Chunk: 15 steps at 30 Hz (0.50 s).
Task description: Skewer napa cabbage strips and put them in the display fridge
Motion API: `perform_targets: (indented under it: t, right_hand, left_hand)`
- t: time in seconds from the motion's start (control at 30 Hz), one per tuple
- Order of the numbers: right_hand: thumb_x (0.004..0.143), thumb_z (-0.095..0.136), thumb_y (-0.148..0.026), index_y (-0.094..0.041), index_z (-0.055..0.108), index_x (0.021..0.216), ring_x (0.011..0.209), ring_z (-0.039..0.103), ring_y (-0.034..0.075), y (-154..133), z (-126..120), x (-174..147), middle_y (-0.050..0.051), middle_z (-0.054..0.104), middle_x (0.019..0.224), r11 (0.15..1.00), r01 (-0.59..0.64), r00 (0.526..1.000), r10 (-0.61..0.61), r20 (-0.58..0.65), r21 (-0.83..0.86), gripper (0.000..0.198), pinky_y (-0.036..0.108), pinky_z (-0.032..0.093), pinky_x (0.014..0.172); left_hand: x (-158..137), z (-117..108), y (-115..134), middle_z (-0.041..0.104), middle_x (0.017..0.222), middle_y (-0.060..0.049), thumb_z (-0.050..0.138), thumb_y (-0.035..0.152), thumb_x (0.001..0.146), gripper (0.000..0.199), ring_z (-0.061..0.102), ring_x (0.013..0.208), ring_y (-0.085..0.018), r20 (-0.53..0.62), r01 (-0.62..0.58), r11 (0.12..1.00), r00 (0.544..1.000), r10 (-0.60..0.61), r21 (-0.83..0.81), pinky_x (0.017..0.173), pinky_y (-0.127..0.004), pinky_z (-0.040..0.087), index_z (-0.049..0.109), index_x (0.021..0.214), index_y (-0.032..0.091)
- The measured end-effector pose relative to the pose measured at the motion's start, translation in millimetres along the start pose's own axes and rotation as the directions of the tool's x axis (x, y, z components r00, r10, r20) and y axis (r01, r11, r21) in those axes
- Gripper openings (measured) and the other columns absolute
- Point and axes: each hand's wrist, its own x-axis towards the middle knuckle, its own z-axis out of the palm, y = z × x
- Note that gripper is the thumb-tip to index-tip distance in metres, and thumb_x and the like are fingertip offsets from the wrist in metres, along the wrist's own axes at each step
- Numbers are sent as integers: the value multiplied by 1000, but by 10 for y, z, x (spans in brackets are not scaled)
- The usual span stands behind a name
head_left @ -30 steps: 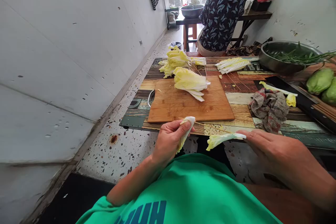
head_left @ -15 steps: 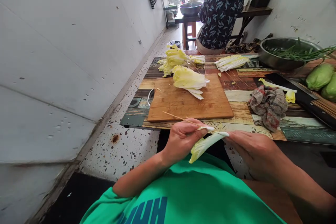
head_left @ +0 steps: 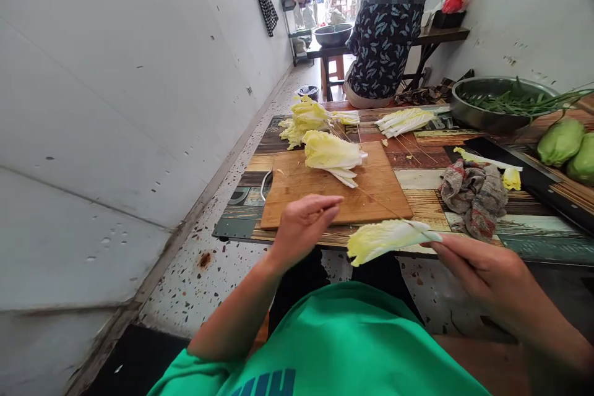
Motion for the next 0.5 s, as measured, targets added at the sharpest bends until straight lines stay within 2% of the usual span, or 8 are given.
perform_targets:
  t: [0.03, 0.1, 0.17, 0.27, 0.4, 0.47, 0.5]
  right_hand:
    - [96, 51, -31, -21, 75, 95, 74, 75, 20, 56, -37, -67, 4, 79, 90, 999, -49, 999, 49, -16, -11, 26, 26, 60, 63]
    - [95, 52, -36, -21, 75, 92, 71, 75, 22, 134, -92, -195, 4, 79, 87, 988, -150, 987, 147, -60, -41, 27, 28, 60, 59]
    - [94, 52, -41, -21, 75, 90, 64, 74, 22, 165, -124, -299, 5, 78, 83, 972, -231, 968, 223, -114, -54, 31, 30, 59, 55]
    - [93, 51, -46, -23, 73, 83, 53, 69, 20, 155, -145, -384, 3, 75, 72, 957, -291, 948, 284, -146, -24, 33, 29, 56, 47]
    - [92, 52, -46, -24, 70, 77, 43, 61, 16, 134, -163, -383, -1, 67, 57, 956, -293, 945, 293, -148, 20, 32, 25, 48, 39]
    - [92, 51, -47, -24, 69, 76, 41, 59, 15, 140, -166, -363, -1, 66, 56, 950, -309, 940, 312, -141, 41, 33, 24, 46, 37]
    - [92, 51, -47, -23, 70, 76, 41, 60, 15, 149, -162, -353, -1, 66, 56, 947, -318, 936, 321, -147, 46, 34, 24, 46, 36]
  left_hand:
    - [119, -11, -96, 76, 99, -11, 64, 27, 90, 20, 67, 93, -24, -15, -62, 988, 998, 65, 138, 90, -37, 49, 78, 104, 21]
    - [379, 18, -305, 75, 103, -12, 61, 19, 89, 21, 64, 102, -28, 74, -139, 924, 990, 121, 355, 100, -44, 41, 79, 99, 24]
    - [625, 96, -498, 72, 111, -11, 60, 11, 86, 26, 58, 115, -31, 185, -205, 887, 973, 138, 413, 107, -47, 33, 78, 96, 27]
    - [892, 220, -674, 69, 113, -9, 66, 8, 80, 24, 52, 124, -31, 303, -261, 910, 939, 162, 321, 111, -46, 26, 77, 83, 29]
    - [1015, 288, -655, 71, 98, -9, 73, 10, 73, 18, 55, 117, -29, 402, -218, 959, 906, 131, 180, 112, -43, 26, 75, 71, 27]
    - [1003, 288, -578, 73, 97, -9, 76, 15, 73, 12, 59, 109, -27, 347, -164, 982, 929, 124, 88, 110, -41, 31, 77, 75, 27]
    - [993, 285, -536, 73, 97, -10, 78, 19, 73, 9, 61, 106, -26, 264, -134, 991, 957, 123, 25, 108, -39, 35, 78, 78, 26]
